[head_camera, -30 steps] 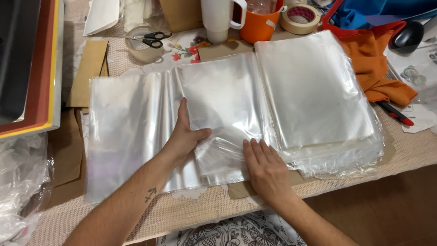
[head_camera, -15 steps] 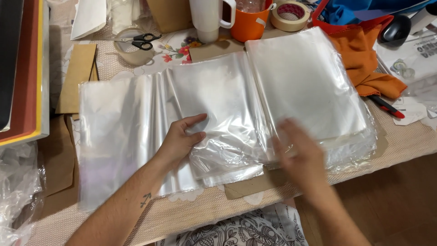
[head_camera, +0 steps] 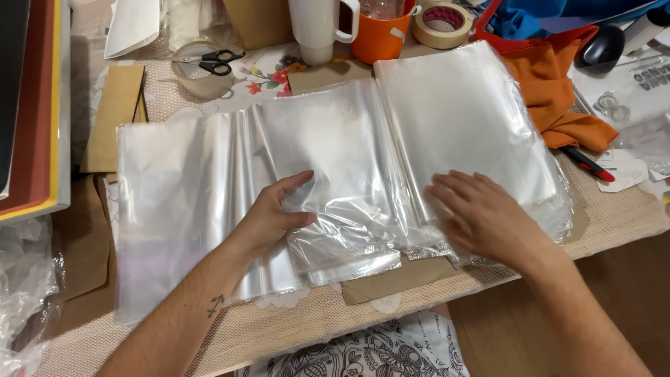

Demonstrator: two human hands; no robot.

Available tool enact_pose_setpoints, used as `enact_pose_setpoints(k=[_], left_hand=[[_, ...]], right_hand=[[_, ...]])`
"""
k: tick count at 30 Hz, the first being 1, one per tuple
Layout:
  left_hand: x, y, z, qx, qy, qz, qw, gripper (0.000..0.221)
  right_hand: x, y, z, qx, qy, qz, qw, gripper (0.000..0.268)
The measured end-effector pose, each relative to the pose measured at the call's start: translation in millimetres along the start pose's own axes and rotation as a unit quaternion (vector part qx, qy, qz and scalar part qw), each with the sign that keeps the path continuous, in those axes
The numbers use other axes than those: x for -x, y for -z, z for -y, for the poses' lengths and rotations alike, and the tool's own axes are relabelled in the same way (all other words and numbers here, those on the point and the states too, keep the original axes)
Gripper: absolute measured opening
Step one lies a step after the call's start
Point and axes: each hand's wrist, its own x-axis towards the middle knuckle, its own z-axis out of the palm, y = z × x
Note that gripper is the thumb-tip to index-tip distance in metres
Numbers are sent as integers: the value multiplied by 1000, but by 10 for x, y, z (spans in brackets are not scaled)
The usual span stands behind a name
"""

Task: Counting and separating individual plastic bags from a stack on a work surface.

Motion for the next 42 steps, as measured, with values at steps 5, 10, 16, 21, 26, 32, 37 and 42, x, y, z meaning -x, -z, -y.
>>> enact_pose_setpoints(k=[5,10,16,21,26,32,37,42], left_hand=[[23,-18,-37,8,5,5,1000,84],[-3,16,-6,12,5,6,1000,84],[-85,-4,71,37,28,0,999,79],[-53,-7,4,21,37,1,999,79],[-63,-5,28,31,39,-1,999,79],[-80,0,62,39,36,4,999,80],[-81,4,73,43,34,2,999,79],[-72,4,72,51,32,9,998,80]], right_hand=[[-66,-116,100,-18,5,-8,1000,90],[-119,-131,142,44,29,-15,998,92],[53,-126,-364,59,78,-68,993,47],[123,18,-492,-133,101,-160,973,13],[230,-193,-611,-110,34,-232,966,12],[285,-460,-627,27,49,-339,939,13],[389,-481,-689,102,54,-347,931,35],[527,-482,-684,253,-26,-287,924,28]])
